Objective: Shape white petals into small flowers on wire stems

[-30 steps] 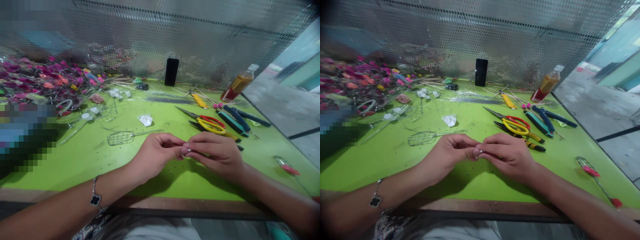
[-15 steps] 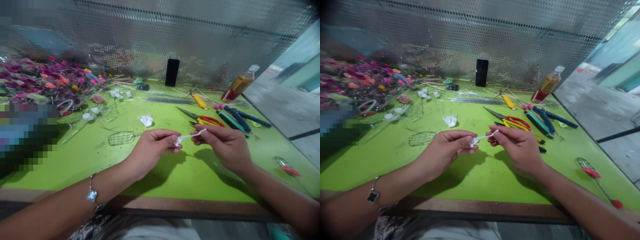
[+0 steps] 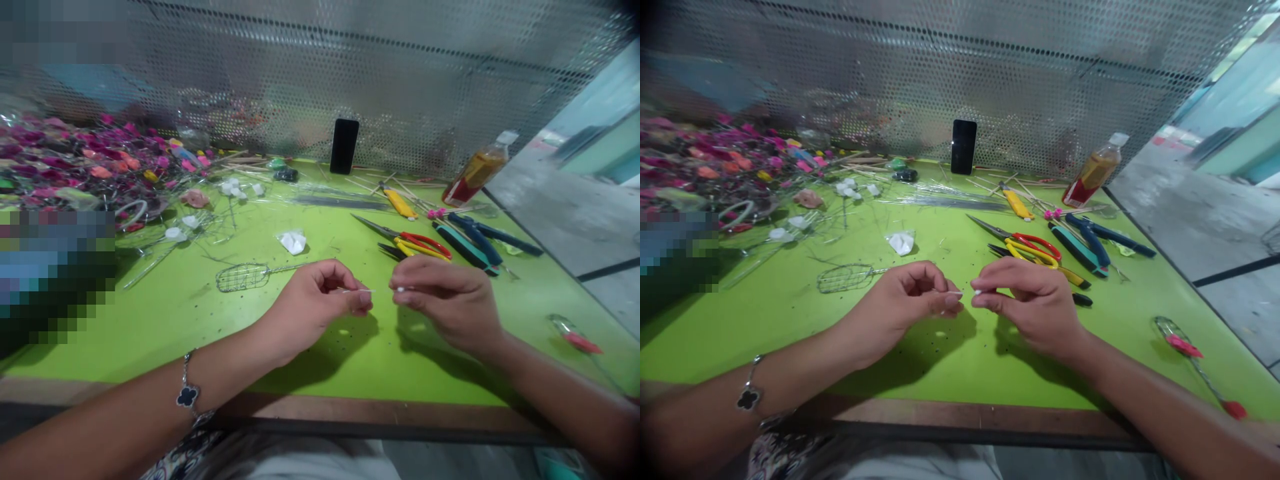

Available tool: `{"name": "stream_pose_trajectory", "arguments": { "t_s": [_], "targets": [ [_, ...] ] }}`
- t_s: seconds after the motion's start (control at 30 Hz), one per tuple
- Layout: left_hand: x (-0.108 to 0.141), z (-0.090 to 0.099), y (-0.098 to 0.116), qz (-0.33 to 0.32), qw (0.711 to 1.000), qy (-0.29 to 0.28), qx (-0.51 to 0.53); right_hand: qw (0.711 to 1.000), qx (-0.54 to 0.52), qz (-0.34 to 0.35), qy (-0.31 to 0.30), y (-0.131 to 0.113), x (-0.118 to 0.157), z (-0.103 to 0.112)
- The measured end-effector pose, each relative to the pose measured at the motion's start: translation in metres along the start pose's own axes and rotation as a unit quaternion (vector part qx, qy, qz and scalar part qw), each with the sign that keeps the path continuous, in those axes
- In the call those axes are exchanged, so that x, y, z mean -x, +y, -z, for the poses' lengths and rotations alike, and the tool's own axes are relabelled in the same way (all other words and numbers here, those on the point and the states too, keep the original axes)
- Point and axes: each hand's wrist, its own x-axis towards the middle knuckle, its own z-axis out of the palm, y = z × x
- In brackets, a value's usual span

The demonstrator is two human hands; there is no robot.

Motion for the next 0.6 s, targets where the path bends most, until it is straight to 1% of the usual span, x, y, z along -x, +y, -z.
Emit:
{"name": "stream_pose_trajectory", "arguments": {
  "t_s": [0.1,0.17,0.23,0.27,0.3,0.37,0.4,0.47,0.53,0.6],
  "targets": [
    [-0.001,0.0,0.002,-0.001,1.0,0.019,-0.016,0.999,0.01,-0.037,0.015,0.003,0.0,0.002],
    [-0.001,0.003,0.003,-0.022,0.999,0.029,-0.039,0.998,0.001,-0.061,0.01,0.005,0.0,0.003],
    [0.0,0.009,0.003,-0.062,0.991,0.032,-0.118,0.996,-0.007,-0.086,-0.001,0.006,-0.001,0.003],
    [0.001,0.012,0.002,-0.09,0.979,0.029,-0.18,0.994,-0.015,-0.104,-0.004,0.007,-0.001,0.002],
    [0.002,0.015,0.001,-0.124,0.96,0.023,-0.249,0.992,-0.028,-0.123,-0.006,0.007,-0.001,0.002],
    [0.004,0.019,-0.001,-0.185,0.909,-0.003,-0.373,0.986,-0.058,-0.157,-0.011,0.006,-0.002,0.001],
    [0.005,0.02,-0.002,-0.204,0.886,-0.021,-0.417,0.984,-0.069,-0.166,-0.015,0.006,-0.001,0.001],
    [0.006,0.02,-0.004,-0.208,0.856,-0.062,-0.47,0.982,-0.083,-0.169,-0.028,0.005,-0.001,0.002],
    [0.008,0.018,-0.004,-0.196,0.84,-0.094,-0.498,0.98,-0.104,-0.168,-0.04,0.005,-0.001,0.003],
    [0.008,0.015,-0.004,-0.191,0.828,-0.11,-0.516,0.975,-0.133,-0.174,-0.046,0.006,0.0,0.003]
  ]
}}
